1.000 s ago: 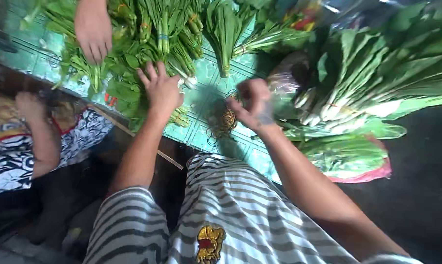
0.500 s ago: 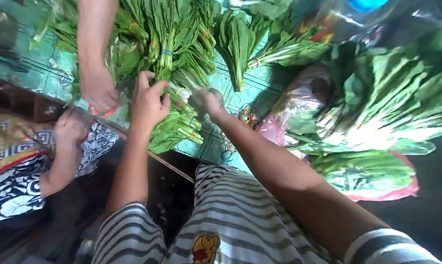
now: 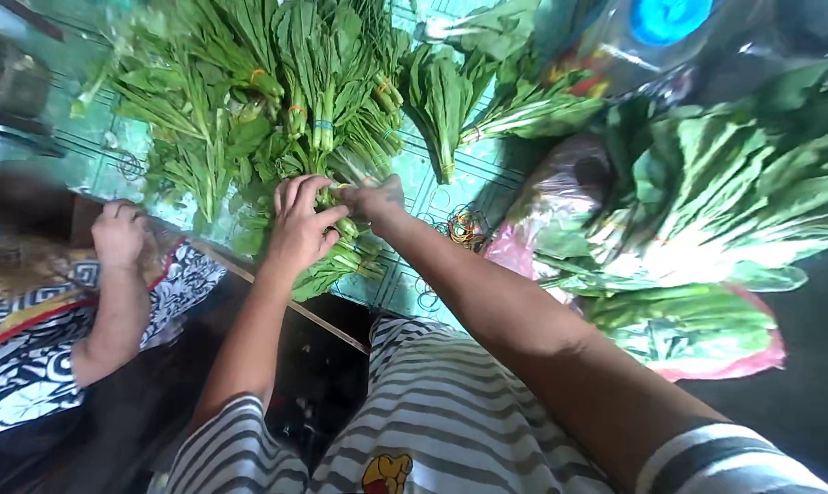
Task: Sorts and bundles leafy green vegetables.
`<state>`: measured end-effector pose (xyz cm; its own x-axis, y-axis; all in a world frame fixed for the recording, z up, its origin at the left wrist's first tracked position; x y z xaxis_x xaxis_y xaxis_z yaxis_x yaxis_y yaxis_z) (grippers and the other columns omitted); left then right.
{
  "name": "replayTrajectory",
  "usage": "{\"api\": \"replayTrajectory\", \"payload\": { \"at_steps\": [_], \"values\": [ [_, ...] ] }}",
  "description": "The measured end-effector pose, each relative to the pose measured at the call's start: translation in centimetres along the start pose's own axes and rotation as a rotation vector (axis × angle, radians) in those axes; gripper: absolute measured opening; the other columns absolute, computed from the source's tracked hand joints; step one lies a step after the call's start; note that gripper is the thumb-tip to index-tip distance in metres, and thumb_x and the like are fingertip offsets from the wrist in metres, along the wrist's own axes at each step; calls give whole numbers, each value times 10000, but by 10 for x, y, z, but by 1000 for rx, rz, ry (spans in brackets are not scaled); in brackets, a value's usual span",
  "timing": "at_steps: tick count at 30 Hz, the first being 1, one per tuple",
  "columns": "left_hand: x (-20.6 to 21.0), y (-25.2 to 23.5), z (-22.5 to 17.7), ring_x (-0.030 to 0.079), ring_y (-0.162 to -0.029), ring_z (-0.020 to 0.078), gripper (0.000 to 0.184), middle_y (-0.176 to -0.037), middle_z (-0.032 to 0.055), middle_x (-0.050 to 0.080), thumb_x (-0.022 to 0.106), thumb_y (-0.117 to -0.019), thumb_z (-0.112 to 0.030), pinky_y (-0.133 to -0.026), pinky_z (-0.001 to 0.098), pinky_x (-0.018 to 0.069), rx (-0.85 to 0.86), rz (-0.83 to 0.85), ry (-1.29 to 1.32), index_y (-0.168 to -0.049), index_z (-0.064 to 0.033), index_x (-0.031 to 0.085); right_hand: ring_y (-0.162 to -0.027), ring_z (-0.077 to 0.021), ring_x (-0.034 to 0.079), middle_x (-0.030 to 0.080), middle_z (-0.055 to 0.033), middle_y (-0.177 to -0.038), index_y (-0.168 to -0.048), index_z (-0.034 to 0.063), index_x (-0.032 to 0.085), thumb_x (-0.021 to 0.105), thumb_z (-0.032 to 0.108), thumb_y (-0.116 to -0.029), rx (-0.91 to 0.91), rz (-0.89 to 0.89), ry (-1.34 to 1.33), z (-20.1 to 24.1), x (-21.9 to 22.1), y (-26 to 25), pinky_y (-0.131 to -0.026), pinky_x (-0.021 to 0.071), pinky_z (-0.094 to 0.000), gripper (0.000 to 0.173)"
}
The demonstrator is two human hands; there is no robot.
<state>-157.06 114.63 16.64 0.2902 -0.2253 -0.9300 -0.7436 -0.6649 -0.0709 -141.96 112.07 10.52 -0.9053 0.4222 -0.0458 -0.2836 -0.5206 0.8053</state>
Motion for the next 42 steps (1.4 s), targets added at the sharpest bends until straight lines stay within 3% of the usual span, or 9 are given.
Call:
{"api": "replayTrajectory", "payload": {
  "at_steps": [7, 15, 21, 25, 28, 33, 37, 40, 42],
  "values": [
    [-15, 6, -15, 442, -1373, 415, 335, -1452, 141, 539, 710, -869, -199, -1161, 675, 249, 86, -68, -37, -1172, -336, 752, -789, -282, 710, 685, -202, -1031, -1357, 19, 509, 851, 49, -776, 36, 49, -252, -1, -28, 14, -681, 630, -410, 675],
    [-36, 18, -38, 557, -1296, 362, 269, -1303, 103, 656, 599, -991, -95, -1161, 689, 276, 187, -255, -186, -1220, -195, 699, -770, -310, 733, 706, -215, -1020, -1349, 30, 536, 876, 11, -698, -51, -8, -253, 5, -104, 56, -665, 652, -439, 734],
    [-10, 5, -34, 497, -1314, 462, 343, -1325, 155, 630, 705, -934, -103, -1139, 745, 242, 21, 8, -194, -1258, -214, 714, -760, -278, 716, 719, -171, -988, -1262, 64, 594, 827, -14, -745, -260, 42, -362, 9, -199, 142, -646, 634, -454, 573],
    [-5, -12, -81, 408, -1331, 549, 552, -1388, 245, 538, 777, -844, -386, -1067, 780, 265, 49, 2, 32, -1314, -119, 666, -795, -239, 725, 714, -153, -999, -1259, 91, 559, 764, -32, -792, -534, 33, -532, 11, -284, 200, -690, 636, -423, 525],
    [-2, -31, -170, 572, -1216, 298, 673, -1282, 165, 617, 733, -858, -542, -1004, 497, 495, 62, -109, 581, -1285, -30, 646, -819, -207, 720, 716, -107, -985, -1229, 136, 565, 765, -37, -780, -674, -45, -650, -6, -318, 219, -736, 628, -412, 521],
    [52, -68, -305, 717, -942, 177, 529, -1086, 42, 708, 762, -906, -308, -816, 386, 634, -7, 144, 1627, -1300, -78, 497, -925, -223, 714, 703, -125, -1088, -1290, 119, 586, 868, 4, -723, -799, -211, -527, -45, -316, 208, -795, 630, -441, 643],
    [47, -84, -329, 712, -964, 187, 370, -1109, 68, 692, 670, -987, -144, -835, 409, 632, -150, 88, 1677, -1306, -55, 505, -875, -208, 706, 708, -96, -1046, -1271, 150, 617, 813, 286, -878, -956, -371, -508, -62, -343, 226, -758, 623, -410, 459],
    [43, -100, -318, 702, -1016, 179, 452, -1127, 79, 688, 716, -951, -134, -903, 398, 615, -173, -45, 1556, -1316, -17, 476, -929, -199, 696, 700, -39, -1133, -1336, 201, 545, 552, 582, -990, -1121, -440, -466, -62, -387, 255, -798, 605, -407, 514],
    [51, -112, -309, 706, -1009, 182, 522, -1145, 100, 683, 755, -932, -186, -885, 392, 622, -282, -99, 1459, -1335, -9, 475, -922, -209, 683, 684, -49, -1144, -1343, 178, 506, 357, 522, -1061, -1168, -534, -455, -62, -418, 271, -798, 591, -407, 469]
  ]
}}
Point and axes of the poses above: each hand's wrist, its own y-axis away from the middle knuckle, its own x-axis out of the palm, z = x × y, the point moved 6 cm from there along -y, towards the middle knuckle
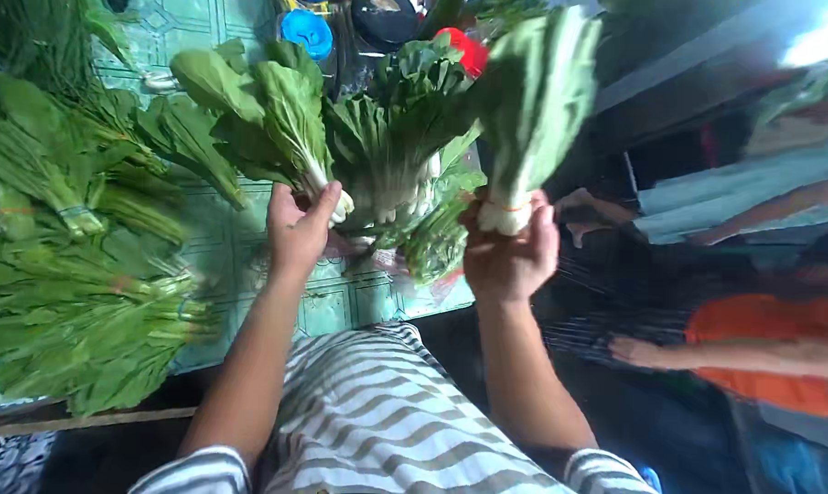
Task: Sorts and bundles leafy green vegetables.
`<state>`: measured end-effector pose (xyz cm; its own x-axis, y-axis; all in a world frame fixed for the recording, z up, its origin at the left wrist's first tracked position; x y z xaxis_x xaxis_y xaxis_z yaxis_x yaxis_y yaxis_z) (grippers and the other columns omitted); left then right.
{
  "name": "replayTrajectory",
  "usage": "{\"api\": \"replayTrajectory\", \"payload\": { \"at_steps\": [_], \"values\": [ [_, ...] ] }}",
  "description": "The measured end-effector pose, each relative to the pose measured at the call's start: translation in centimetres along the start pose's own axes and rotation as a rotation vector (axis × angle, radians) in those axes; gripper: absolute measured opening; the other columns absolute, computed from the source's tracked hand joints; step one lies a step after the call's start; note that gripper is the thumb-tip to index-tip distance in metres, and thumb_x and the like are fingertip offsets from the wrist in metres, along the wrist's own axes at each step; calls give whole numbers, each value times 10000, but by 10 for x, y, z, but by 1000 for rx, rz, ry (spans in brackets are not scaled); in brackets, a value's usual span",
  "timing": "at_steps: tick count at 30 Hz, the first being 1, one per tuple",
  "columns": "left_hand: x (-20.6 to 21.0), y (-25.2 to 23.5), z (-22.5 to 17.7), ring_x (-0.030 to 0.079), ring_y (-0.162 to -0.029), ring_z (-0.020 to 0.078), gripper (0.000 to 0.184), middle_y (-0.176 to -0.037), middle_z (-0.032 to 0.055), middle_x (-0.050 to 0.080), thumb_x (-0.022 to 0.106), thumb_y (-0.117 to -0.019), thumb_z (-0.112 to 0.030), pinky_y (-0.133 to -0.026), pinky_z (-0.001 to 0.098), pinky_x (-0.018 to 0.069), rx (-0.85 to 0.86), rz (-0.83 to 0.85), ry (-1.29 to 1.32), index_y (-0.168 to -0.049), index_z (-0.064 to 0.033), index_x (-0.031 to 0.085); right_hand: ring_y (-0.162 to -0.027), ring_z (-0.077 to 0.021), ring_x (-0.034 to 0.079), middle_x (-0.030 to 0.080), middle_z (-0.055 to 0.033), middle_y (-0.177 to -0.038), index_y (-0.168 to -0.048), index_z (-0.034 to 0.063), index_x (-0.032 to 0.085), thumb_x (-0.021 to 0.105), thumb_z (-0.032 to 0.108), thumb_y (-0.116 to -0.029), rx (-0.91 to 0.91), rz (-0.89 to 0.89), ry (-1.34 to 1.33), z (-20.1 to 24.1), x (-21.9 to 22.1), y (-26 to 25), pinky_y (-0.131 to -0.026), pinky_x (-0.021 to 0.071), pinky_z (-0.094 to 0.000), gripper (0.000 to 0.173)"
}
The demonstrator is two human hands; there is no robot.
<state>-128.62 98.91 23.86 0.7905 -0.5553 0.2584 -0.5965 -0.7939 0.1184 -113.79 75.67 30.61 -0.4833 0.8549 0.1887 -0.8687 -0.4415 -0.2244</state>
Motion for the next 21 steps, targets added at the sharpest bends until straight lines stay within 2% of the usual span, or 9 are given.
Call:
{"api": "replayTrajectory", "payload": {
  "at_steps": [1, 3, 7, 9, 12, 14, 16, 18, 21],
  "values": [
    [0, -7, 6, 709, -998, 180, 535, -1151, 108, 680, 765, -928, -215, -875, 390, 626, -26, -43, -53, -1334, -5, 486, -904, -200, 680, 677, -45, -1124, -1340, 170, 487, 275, 436, -1084, -13, -35, 15, 5, -12, -6, -791, 590, -396, 426],
    [6, -25, 31, 713, -973, 186, 530, -1110, 128, 691, 766, -924, -283, -878, 404, 618, -49, -61, -214, -1294, 15, 531, -867, -192, 674, 676, -46, -1082, -1324, 159, 477, 217, 341, -1093, -11, -93, 19, 9, -30, -15, -768, 585, -385, 392],
    [29, -55, 75, 667, -1086, 393, 636, -1131, 254, 681, 756, -912, -415, -969, 622, 518, -217, 159, -748, -1296, 57, 571, -824, -178, 668, 672, -44, -1044, -1268, 157, 494, 227, 279, -1085, -23, -131, 7, 6, -36, -18, -718, 580, -360, 346],
    [35, -56, 67, 655, -1094, 425, 671, -1145, 268, 666, 760, -905, -428, -963, 636, 511, -191, 126, -878, -1318, 56, 549, -859, -183, 675, 670, -46, -1095, -1330, 156, 468, 243, 229, -1068, -72, -136, 34, 6, -34, -20, -733, 586, -363, 353],
    [31, -50, 60, 606, -1173, 448, 679, -1253, 302, 610, 741, -917, -447, -1003, 625, 489, -112, 70, -954, -1356, 43, 571, -955, -195, 670, 585, -56, -1256, -1500, 158, 301, 292, 136, -1049, -144, -199, 135, 5, -33, -24, -787, 598, -386, 451],
    [25, -49, 63, 591, -1193, 438, 668, -1298, 304, 575, 713, -931, -483, -1010, 610, 489, -127, 81, -956, -1348, 27, 603, -969, -187, 672, 546, -62, -1309, -1551, 150, 213, 354, 153, -1072, -169, -254, 177, -3, -32, -30, -799, 606, -384, 499],
    [20, -52, 68, 637, -1115, 409, 639, -1222, 280, 629, 706, -947, -455, -978, 601, 509, -157, 125, -871, -1329, 45, 591, -1002, -194, 676, 530, -76, -1356, -1581, 138, 172, 407, 201, -1091, -161, -276, 231, -18, -30, -34, -829, 608, -399, 547],
    [17, -54, 72, 671, -1053, 376, 644, -1154, 244, 673, 711, -946, -448, -946, 592, 527, -195, 150, -787, -1335, 44, 564, -1010, -175, 679, 546, -80, -1336, -1575, 114, 181, 458, 224, -1083, -139, -256, 295, -35, -23, -37, -841, 610, -388, 575],
    [10, -51, 75, 673, -1081, 345, 672, -1193, 223, 672, 708, -947, -447, -969, 566, 530, -218, 153, -740, -1377, 37, 528, -984, -182, 670, 616, -158, -1245, -1528, -1, 326, 583, 173, -1026, -117, -119, 498, -67, -7, -48, -837, 596, -366, 591]
  ]
}}
Point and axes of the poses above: each hand's wrist, its own y-axis away from the middle knuckle, its own x-axis out of the palm, z = x × y, the point moved 6 cm from there along -y, towards the middle knuckle
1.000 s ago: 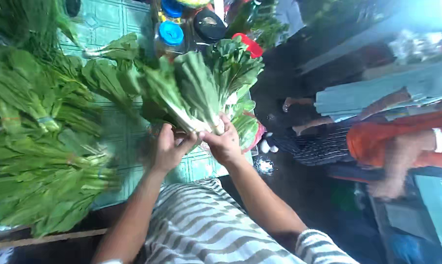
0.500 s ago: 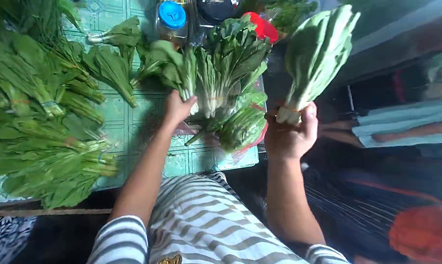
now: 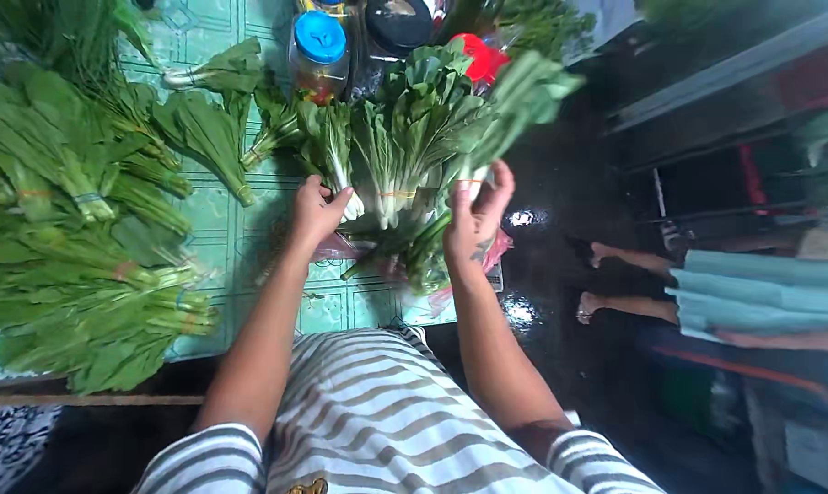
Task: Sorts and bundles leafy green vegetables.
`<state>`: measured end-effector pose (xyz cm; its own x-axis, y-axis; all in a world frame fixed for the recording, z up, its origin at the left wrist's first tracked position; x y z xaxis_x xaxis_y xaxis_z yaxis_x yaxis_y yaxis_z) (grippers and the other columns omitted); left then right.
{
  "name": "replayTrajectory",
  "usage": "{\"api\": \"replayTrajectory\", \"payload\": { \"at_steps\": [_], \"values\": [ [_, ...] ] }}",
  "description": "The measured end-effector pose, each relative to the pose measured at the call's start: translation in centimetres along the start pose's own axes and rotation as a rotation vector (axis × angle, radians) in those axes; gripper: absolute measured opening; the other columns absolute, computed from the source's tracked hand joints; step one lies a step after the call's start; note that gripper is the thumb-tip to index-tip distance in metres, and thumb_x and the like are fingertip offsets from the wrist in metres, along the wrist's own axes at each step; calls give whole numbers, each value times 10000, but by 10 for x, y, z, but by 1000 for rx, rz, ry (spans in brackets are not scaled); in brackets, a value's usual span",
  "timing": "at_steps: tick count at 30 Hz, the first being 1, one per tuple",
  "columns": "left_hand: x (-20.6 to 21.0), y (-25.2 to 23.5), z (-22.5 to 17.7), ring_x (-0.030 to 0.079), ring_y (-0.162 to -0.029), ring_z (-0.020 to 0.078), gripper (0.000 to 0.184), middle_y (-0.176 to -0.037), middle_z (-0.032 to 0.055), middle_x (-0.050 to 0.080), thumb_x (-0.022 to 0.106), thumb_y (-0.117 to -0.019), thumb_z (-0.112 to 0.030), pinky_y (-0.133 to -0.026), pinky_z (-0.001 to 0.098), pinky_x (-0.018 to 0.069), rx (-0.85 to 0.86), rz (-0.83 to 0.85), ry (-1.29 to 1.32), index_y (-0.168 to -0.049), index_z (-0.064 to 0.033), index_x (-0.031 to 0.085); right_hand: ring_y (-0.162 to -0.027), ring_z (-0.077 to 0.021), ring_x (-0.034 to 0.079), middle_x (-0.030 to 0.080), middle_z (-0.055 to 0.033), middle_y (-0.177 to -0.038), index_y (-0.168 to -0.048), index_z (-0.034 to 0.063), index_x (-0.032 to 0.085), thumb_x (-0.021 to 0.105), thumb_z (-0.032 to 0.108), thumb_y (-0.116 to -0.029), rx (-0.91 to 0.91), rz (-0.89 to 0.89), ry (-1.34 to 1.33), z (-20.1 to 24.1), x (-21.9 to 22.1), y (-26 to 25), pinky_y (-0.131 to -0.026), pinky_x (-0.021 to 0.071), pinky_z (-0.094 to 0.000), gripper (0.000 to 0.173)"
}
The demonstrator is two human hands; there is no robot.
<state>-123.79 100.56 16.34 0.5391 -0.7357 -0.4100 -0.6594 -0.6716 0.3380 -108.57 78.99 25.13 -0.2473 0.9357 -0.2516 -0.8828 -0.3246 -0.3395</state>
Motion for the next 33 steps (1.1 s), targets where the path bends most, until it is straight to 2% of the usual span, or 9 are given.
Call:
{"api": "replayTrajectory", "payload": {
  "at_steps": [5, 12, 15, 18, 22, 24, 27, 31, 33],
  "values": [
    [0, 6, 12, 678, -1096, 285, 681, -1240, 175, 670, 704, -952, -427, -975, 500, 549, 21, 22, 40, -1440, -1, 496, -965, -179, 667, 653, -116, -1208, -1516, 105, 462, 660, 385, -984, 38, 237, 314, -17, 21, -3, -791, 587, -346, 633],
    [2, 1, 16, 700, -1048, 273, 656, -1119, 143, 719, 663, -944, -549, -946, 534, 557, 0, -38, 68, -1337, -29, 585, -940, -163, 713, 706, -113, -1141, -1454, 13, 465, 797, 226, -874, 42, 263, 261, -9, 19, -3, -817, 621, -347, 701],
    [1, -1, 6, 668, -1091, 305, 849, -1188, 190, 672, 789, -795, -610, -959, 546, 545, -17, 4, 159, -1344, -5, 557, -895, -169, 689, 677, -121, -1076, -1364, -38, 486, 754, 128, -904, -86, 215, 119, 7, 19, -10, -795, 611, -347, 558],
    [6, 1, -11, 578, -1254, 346, 1284, -1381, 234, 557, 905, -555, -682, -1039, 559, 504, -15, 120, 48, -1511, -8, 374, -923, -181, 704, 678, -141, -1124, -1321, -44, 514, 744, 153, -923, -167, 209, 163, 19, 26, -14, -793, 627, -356, 499],
    [19, 0, -35, 486, -1338, 418, 1471, -1444, 267, 494, 754, -454, -920, -1062, 627, 443, -80, 14, -216, -1522, 12, 360, -993, -206, 671, 660, -153, -1168, -1321, 28, 608, 692, 353, -965, -108, 330, 420, 6, 38, -14, -822, 593, -368, 489],
    [21, 0, -43, 461, -1359, 431, 1517, -1488, 275, 449, 700, -461, -966, -1059, 624, 443, -166, -44, -216, -1566, -2, 313, -1087, -199, 634, 642, -122, -1214, -1307, 119, 687, 586, 312, -1034, -89, 351, 362, 1, 35, -17, -897, 568, -356, 349],
    [22, -1, -51, 496, -1308, 434, 1466, -1465, 286, 449, 735, -463, -938, -1001, 621, 478, -247, -85, -161, -1537, -16, 355, -1052, -198, 643, 677, -111, -1178, -1249, 100, 710, 521, 339, -1056, 88, 238, 235, -17, 5, -31, -864, 559, -381, 361],
    [26, -9, -54, 455, -1364, 424, 1418, -1472, 282, 463, 859, -481, -802, -1088, 611, 419, -246, -64, -57, -1527, 2, 340, -1138, -281, 638, 611, -167, -1334, -1461, 61, 490, 387, 667, -1022, 742, 158, 143, -69, -29, -40, -933, 544, -488, 755],
    [31, -19, -51, 495, -1342, 386, 1400, -1435, 266, 507, 912, -473, -730, -1095, 577, 437, -206, -78, 27, -1520, -2, 333, -912, -246, 659, 643, -122, -1083, -1337, 45, 522, 320, 776, -977, 954, 230, 48, -88, -18, -36, -820, 575, -472, 839]
  ]
}}
Point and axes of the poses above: each hand's wrist, its own y-axis away from the middle knuckle, its own x-axis out of the palm, z = x × y, the point moved 6 cm from there along -y, towards the middle knuckle
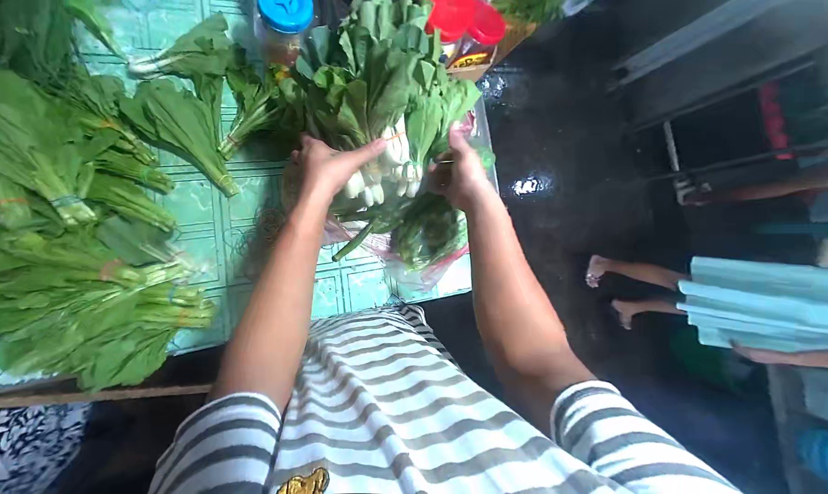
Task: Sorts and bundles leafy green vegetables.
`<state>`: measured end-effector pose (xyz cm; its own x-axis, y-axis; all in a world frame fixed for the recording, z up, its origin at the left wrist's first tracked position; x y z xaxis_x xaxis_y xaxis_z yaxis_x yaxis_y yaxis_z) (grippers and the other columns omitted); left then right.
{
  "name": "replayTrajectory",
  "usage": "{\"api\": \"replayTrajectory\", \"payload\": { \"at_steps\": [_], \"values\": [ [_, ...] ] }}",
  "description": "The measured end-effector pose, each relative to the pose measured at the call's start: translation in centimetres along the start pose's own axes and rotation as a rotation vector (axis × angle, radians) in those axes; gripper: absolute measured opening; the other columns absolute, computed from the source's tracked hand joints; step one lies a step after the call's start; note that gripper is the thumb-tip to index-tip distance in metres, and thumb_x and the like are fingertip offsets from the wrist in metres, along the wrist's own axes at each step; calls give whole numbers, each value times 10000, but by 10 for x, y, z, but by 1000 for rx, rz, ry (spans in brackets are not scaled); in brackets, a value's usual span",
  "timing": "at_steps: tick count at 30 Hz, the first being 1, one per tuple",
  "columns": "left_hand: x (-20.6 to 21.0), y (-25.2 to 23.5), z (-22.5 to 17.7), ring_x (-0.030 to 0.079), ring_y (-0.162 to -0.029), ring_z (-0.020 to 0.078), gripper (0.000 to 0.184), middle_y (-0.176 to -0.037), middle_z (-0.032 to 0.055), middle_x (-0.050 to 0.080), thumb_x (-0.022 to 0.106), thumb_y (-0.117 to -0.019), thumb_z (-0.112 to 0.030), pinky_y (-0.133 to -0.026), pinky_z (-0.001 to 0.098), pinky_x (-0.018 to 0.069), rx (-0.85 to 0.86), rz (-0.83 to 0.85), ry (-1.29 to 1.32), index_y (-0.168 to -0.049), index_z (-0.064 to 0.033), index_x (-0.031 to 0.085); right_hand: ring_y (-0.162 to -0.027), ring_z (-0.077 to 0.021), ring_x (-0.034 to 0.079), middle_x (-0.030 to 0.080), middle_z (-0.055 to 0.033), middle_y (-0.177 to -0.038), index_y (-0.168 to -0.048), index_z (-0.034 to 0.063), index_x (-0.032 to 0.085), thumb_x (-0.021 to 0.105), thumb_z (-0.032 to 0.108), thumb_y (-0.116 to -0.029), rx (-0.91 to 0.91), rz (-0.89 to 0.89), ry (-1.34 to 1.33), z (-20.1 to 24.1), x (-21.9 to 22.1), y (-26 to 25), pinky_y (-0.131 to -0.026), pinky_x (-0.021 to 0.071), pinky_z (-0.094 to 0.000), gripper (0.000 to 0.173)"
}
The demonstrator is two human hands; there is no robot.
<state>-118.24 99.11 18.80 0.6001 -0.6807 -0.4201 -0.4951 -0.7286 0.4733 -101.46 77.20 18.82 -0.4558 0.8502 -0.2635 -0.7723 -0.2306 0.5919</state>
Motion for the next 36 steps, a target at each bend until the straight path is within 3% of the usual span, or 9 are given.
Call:
{"api": "replayTrajectory", "payload": {
  "at_steps": [2, 6, 14, 18, 21, 25, 29, 33, 36],
  "values": [
    [5, -10, 5, 524, -1323, 345, 1417, -1418, 238, 529, 946, -431, -684, -1090, 547, 466, 54, -12, 87, -1523, -25, 329, -786, -250, 672, 654, -114, -910, -1198, 44, 543, 294, 822, -950, 64, 93, -85, -7, 15, -8, -736, 593, -474, 854],
    [11, -13, 1, 581, -1282, 225, 1315, -1391, 164, 572, 1017, -461, -479, -1075, 426, 520, 176, 40, 275, -1502, -44, 343, -1149, -309, 674, 672, -155, -1292, -1449, 127, 538, 362, 855, -906, -29, 185, -69, 1, 34, -16, -917, 582, -572, 925],
    [14, -15, -19, 685, -1123, 186, 1037, -1246, 123, 680, 973, -646, -378, -986, 401, 586, 239, 183, 321, -1453, -25, 425, -1054, -277, 686, 689, -175, -1176, -1317, 29, 615, 577, 793, -851, -106, 87, -13, 20, 44, -12, -895, 584, -513, 895],
    [19, -27, -23, 704, -1068, 206, 765, -1180, 110, 712, 859, -817, -383, -946, 411, 594, 195, 330, 408, -1402, -28, 516, -972, -262, 716, 723, -135, -1096, -1267, 77, 656, 480, 784, -917, -113, 330, -110, 23, 56, -27, -834, 609, -505, 808],
    [20, -29, -29, 723, -1001, 217, 605, -1108, 107, 733, 797, -883, -377, -899, 417, 608, 154, 419, 437, -1326, -26, 582, -989, -276, 720, 724, -139, -1110, -1285, 98, 650, 524, 755, -916, -74, 439, -205, 24, 57, -34, -835, 616, -509, 764],
    [20, -23, -38, 721, -939, 182, 412, -1019, 66, 735, 587, -1019, -434, -851, 392, 613, 82, 548, 483, -1227, -80, 627, -962, -286, 716, 714, -137, -1085, -1292, 124, 624, 476, 690, -977, -13, 591, -366, 28, 59, -25, -806, 614, -515, 664],
    [23, -26, -41, 709, -937, 182, 410, -1025, 64, 725, 559, -1026, -439, -856, 408, 603, 56, 545, 397, -1222, -84, 625, -967, -286, 699, 697, -137, -1092, -1304, 137, 602, 430, 697, -988, 27, 763, -484, 28, 71, -18, -823, 600, -527, 666],
    [10, -10, -9, 697, -885, 210, 530, -1027, 84, 711, 657, -949, -531, -781, 440, 603, -47, 355, 298, -1291, -130, 609, -938, -245, 695, 707, -102, -1091, -1343, 215, 609, 439, 807, -921, -16, 731, -329, 4, 63, 8, -790, 596, -484, 747],
    [15, -31, -18, 705, -873, 217, 374, -987, 129, 711, 628, -1004, -265, -799, 436, 608, 55, 367, 452, -1254, 8, 568, -979, -264, 692, 701, -145, -1102, -1328, 85, 585, 348, 640, -1038, -38, 788, -354, 18, 68, -12, -857, 584, -490, 669]
  ]
}}
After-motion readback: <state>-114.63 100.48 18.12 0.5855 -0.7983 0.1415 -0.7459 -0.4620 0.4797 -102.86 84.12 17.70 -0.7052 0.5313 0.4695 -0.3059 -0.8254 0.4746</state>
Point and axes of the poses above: each hand's wrist, its own y-axis away from the middle knuckle, its own x-axis out of the palm, z = x × y, the point moved 6 cm from there along -y, towards the middle knuckle
